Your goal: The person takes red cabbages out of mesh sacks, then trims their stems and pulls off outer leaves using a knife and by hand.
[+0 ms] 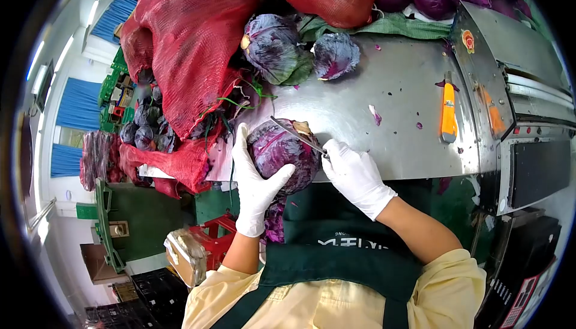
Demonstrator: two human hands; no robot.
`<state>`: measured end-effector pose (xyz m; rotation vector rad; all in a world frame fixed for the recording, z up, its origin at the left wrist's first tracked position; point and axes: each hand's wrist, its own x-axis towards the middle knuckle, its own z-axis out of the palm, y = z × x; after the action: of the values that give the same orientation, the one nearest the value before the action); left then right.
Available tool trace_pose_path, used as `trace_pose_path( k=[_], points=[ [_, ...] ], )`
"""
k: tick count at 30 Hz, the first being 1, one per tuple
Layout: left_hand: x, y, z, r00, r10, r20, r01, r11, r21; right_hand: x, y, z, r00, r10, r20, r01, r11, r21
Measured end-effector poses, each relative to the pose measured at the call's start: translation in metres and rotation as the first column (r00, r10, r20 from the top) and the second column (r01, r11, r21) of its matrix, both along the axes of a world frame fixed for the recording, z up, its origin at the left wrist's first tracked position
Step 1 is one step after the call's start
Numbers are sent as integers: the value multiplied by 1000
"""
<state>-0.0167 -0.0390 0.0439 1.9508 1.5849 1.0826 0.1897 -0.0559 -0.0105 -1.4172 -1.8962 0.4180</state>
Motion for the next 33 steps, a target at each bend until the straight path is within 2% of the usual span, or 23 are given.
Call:
trace_pose_path(
  k=[1, 11, 13, 16, 17, 20, 21, 22, 24, 26, 27, 31, 32, 33],
  points=[
    [-1, -2, -1, 999, 14, -52, -15, 1000, -16, 0, -1, 0, 999, 0, 47, 1, 1000, -11],
    [3, 0, 0, 994, -5, -109, 7, 1000, 22, 1, -3, -4, 997, 9, 81, -15, 997, 70],
    [4, 0, 0, 997, -24, -74, 25, 1000, 16, 0, -1, -1, 986, 15, 166, -16, 1000, 6],
    [3, 0, -3, 989, -14, -147, 23, 998, 56, -2, 6, -9, 991, 21, 136, -13, 998, -58],
    [6, 0, -2, 996, -16, -90, 20, 999, 42, -2, 9, -12, 991, 19, 136, -12, 998, -56],
    [15, 1, 3, 997, -28, -77, 30, 999, 25, 1, 17, -20, 991, 40, 127, -29, 996, -87],
    [20, 1, 6, 988, -11, -155, 19, 999, 49, 3, 17, -21, 992, 40, 122, -22, 989, -146],
    [26, -1, 7, 989, -15, -149, 23, 998, 51, 6, 16, -20, 992, 38, 121, -12, 978, -206],
    [39, -3, 6, 946, 19, -325, 27, 990, 137, 16, 12, -11, 990, 37, 135, 1, 963, -269],
    [47, -8, 0, 924, 34, -381, 33, 985, 169, 26, 8, 6, 980, 75, 186, 5, 918, -397],
    [46, -6, 3, 932, 25, -363, 33, 988, 153, 28, 10, 17, 971, 115, 211, 1, 876, -482],
    [15, 33, 10, 965, 22, -262, -14, 999, 36, 4, 44, 12, 964, 151, 220, -30, 881, -471],
    [-4, 57, -1, 1000, 5, -31, -6, 999, -35, -7, 55, 11, 983, 122, 135, -33, 849, -527],
    [-23, 74, -5, 961, 22, 277, 63, 953, -295, -24, 64, -5, 988, 84, 127, -24, 910, -413]
  ],
)
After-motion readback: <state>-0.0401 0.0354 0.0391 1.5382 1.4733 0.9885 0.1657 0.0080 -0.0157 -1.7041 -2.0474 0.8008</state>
